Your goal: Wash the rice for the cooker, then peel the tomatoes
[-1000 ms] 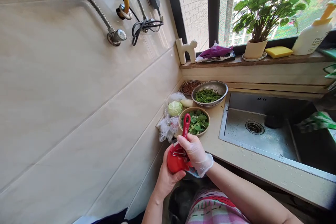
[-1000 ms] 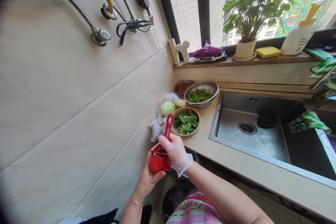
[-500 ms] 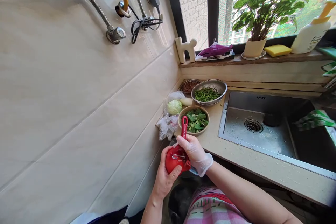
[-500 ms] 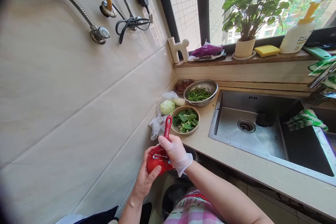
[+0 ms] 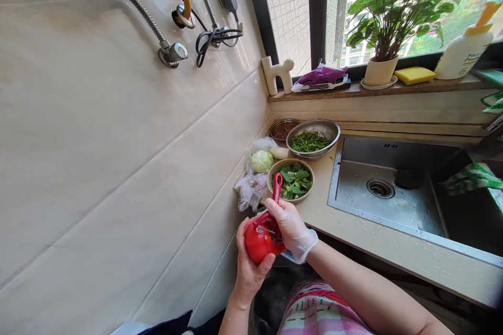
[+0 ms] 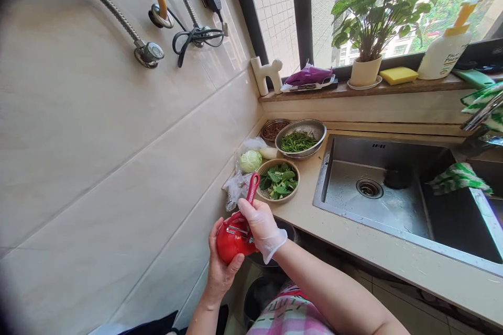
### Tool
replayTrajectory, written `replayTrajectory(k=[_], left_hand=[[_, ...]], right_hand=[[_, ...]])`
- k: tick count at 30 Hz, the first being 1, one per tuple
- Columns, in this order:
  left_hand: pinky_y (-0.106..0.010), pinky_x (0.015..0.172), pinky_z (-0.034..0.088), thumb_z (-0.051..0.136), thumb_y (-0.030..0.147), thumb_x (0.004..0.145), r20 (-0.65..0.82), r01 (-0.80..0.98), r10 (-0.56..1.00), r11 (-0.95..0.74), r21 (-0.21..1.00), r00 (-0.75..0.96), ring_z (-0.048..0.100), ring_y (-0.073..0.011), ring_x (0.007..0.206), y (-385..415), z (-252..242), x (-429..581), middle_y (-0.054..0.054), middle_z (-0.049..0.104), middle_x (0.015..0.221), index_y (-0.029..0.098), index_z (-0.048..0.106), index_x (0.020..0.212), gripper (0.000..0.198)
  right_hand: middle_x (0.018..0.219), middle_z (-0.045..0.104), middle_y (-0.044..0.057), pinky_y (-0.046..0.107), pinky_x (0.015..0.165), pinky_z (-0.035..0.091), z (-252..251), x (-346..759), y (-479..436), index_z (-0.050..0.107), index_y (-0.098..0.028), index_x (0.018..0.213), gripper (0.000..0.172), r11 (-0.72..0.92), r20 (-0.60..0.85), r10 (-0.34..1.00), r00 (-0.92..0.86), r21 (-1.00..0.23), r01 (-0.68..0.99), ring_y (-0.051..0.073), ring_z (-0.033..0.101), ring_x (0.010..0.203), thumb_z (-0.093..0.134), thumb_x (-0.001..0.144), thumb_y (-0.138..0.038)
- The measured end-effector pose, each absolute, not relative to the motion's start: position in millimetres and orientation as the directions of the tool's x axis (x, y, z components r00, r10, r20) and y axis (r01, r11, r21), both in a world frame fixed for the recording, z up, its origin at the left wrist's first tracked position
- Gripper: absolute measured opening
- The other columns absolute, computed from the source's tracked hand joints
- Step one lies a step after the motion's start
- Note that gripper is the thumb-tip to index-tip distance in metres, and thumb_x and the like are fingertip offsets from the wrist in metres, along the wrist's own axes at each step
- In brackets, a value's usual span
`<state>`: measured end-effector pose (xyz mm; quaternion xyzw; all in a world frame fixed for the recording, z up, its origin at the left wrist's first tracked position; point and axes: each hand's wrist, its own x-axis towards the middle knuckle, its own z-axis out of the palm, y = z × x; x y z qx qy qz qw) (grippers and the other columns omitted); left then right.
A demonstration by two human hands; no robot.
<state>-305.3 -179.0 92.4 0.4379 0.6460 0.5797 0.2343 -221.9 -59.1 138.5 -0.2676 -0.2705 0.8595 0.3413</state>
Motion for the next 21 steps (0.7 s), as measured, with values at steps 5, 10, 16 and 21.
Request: replayTrajectory(k=[5, 10, 16, 21], left_hand=[[-0.043, 0.103, 0.043, 0.069, 0.052, 0.072, 0.013, 0.039, 0.901, 0.005, 0.999, -0.435, 0.049, -0.0316, 0.126, -178, 93, -306, -0.015, 0.049, 0.140, 0.022, 0.031, 0.142, 0.085], [-0.045, 0.102, 0.044, 0.065, 0.049, 0.077, -0.062, -0.219, 0.888, -0.044, 0.975, -0.455, 0.054, -0.0317, 0.120, -174, 84, -305, -0.014, 0.058, 0.131, 0.021, 0.047, 0.133, 0.066], [-0.043, 0.103, 0.043, 0.075, 0.033, 0.071, -0.005, -0.192, 0.890, -0.092, 0.977, -0.455, 0.053, -0.0293, 0.121, -171, 79, -312, -0.010, 0.056, 0.132, 0.023, 0.044, 0.134, 0.071], [-0.035, 0.069, 0.056, 0.072, 0.038, 0.074, -0.169, -0.187, 0.947, 0.120, 0.975, -0.274, 0.067, -0.0224, 0.081, -175, 90, -316, -0.011, 0.065, 0.114, 0.027, 0.034, 0.140, 0.077]], right_hand=[[0.050, 0.059, -0.002, 0.023, 0.046, 0.041, 142, -221, -60, 0.053, -0.018, 0.064, 0.048, -0.572, -0.203, 0.736, -0.646, -0.697, -0.433, 0.012, 0.054, 0.045, 0.077, 0.055, -0.059], [0.050, 0.058, -0.002, 0.023, 0.045, 0.040, 133, -224, -61, 0.053, -0.017, 0.063, 0.050, -0.554, -0.206, 0.729, -0.653, -0.737, -0.386, 0.011, 0.052, 0.044, 0.076, 0.055, -0.061], [0.054, 0.061, -0.001, 0.022, 0.046, 0.040, 127, -225, -61, 0.056, -0.016, 0.065, 0.048, -0.592, -0.198, 0.721, -0.664, -0.674, -0.442, 0.009, 0.052, 0.046, 0.076, 0.057, -0.058], [0.050, 0.059, -0.002, 0.021, 0.042, 0.037, 130, -219, -60, 0.053, -0.016, 0.063, 0.050, -0.608, -0.238, 0.716, -0.656, -0.675, -0.419, 0.009, 0.049, 0.042, 0.078, 0.054, -0.059]])
